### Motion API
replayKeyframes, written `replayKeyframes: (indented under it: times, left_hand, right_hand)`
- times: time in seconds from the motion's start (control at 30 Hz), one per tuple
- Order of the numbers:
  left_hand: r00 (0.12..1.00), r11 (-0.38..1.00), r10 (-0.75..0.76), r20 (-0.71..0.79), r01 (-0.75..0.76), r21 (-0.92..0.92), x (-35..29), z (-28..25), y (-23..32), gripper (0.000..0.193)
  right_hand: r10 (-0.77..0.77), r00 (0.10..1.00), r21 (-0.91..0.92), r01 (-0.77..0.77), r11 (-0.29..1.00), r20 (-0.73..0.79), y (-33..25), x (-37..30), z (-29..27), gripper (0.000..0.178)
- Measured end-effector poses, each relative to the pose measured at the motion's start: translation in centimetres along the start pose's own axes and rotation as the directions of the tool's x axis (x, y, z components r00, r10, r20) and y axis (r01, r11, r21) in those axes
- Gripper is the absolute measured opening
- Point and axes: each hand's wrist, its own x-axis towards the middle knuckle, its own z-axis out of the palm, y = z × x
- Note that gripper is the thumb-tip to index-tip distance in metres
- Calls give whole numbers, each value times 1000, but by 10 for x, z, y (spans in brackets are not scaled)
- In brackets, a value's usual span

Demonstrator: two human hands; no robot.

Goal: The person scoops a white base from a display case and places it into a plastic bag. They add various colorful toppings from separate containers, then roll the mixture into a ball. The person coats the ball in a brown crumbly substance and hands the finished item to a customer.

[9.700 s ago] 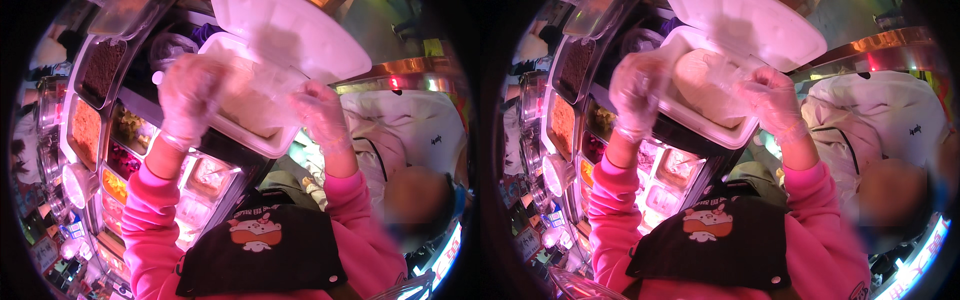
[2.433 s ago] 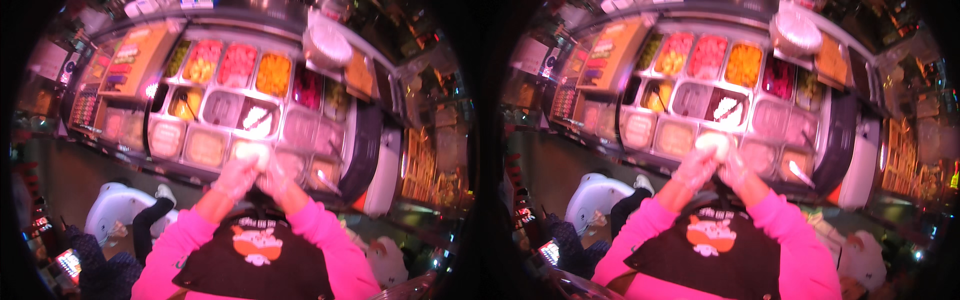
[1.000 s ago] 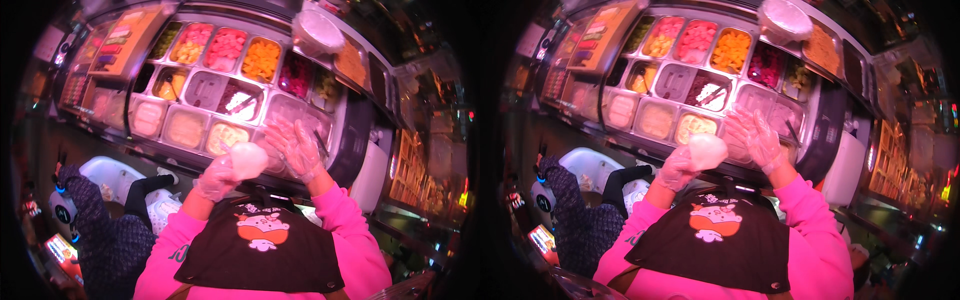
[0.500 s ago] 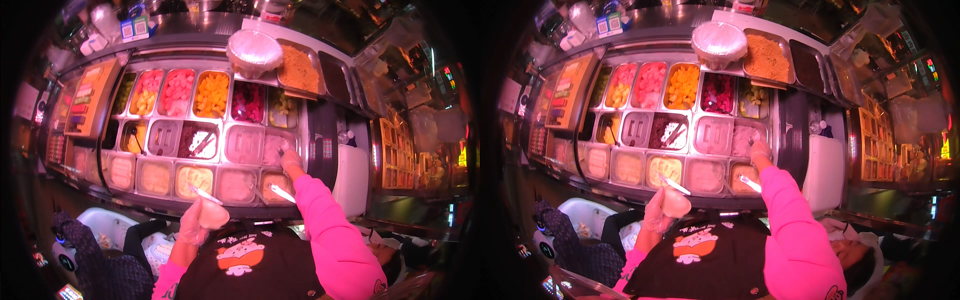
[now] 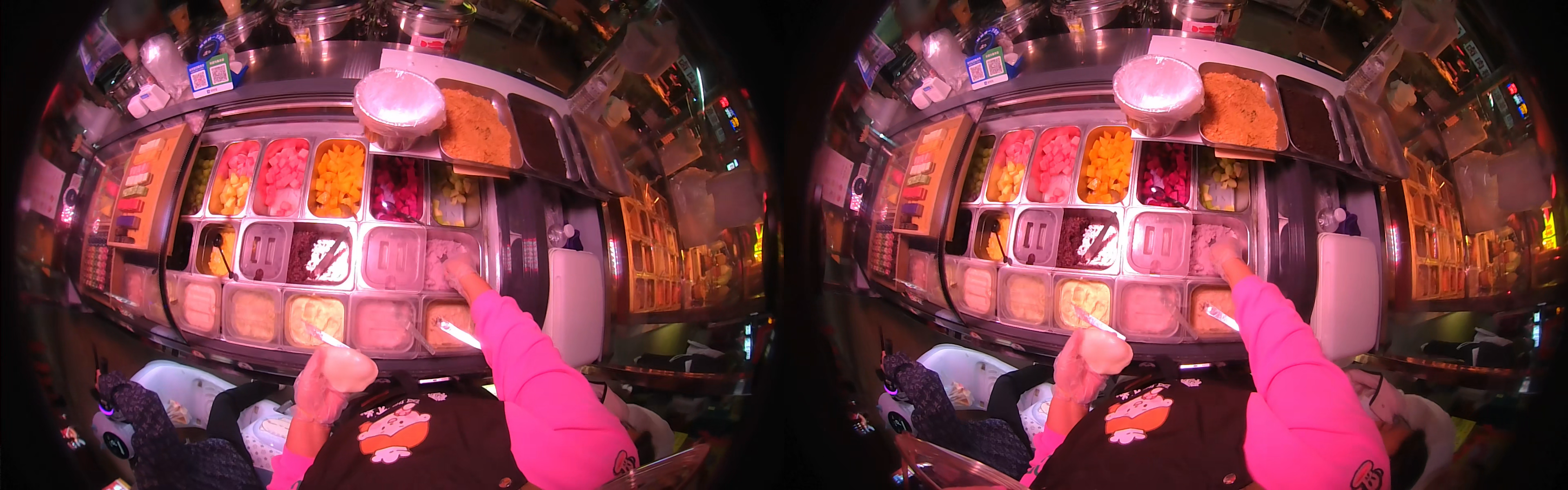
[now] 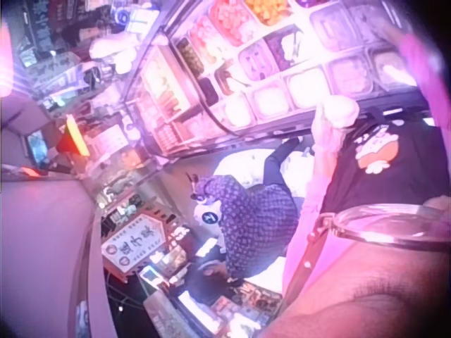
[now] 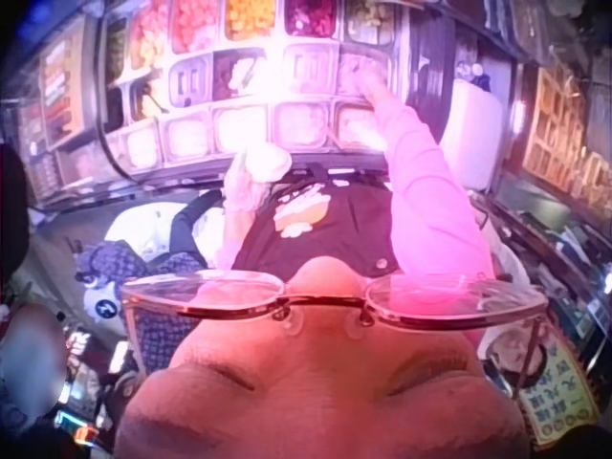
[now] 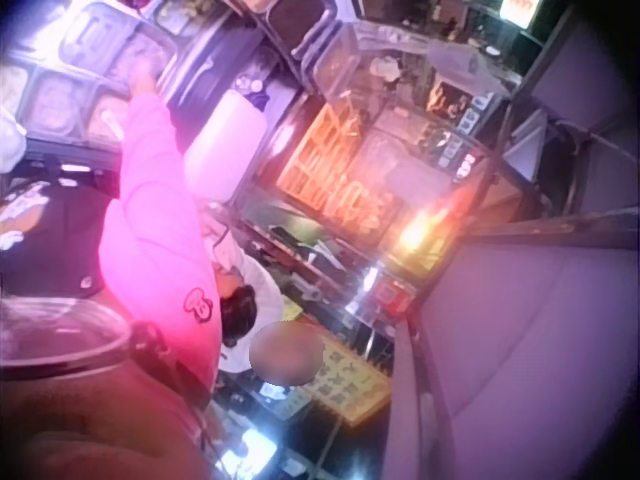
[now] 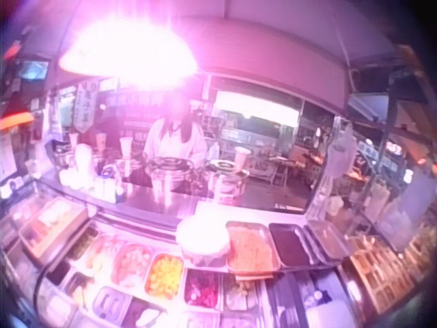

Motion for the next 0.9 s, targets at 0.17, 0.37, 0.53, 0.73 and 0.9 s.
replayKeyframes:
  times: [0.17, 0.37, 0.53, 0.73, 0.9]
  left_hand:
    - [976, 988, -117, 184, 133, -79, -19, 11, 3, 75]
    - [993, 996, -12, 118, 22, -87, -19, 9, -5, 76]
    - [987, 997, -20, 158, 32, -75, -15, -1, -7, 62]
    - [987, 999, -6, 159, 12, -34, -13, -1, -6, 52]
    - [989, 999, 38, 141, -37, -9, -15, 1, -4, 52]
  right_hand:
    - [-430, 876, -61, 428, 902, -217, 28, 1, 20, 10]
    - [-549, 812, 20, 563, 826, -198, 30, 0, 14, 8]
    - [-709, 696, -438, 675, 594, 112, 36, -4, -3, 10]
    - [-191, 957, 592, 26, 806, 218, 34, 3, 1, 7]
    - [-218, 967, 482, 129, 867, 133, 39, 9, 12, 11]
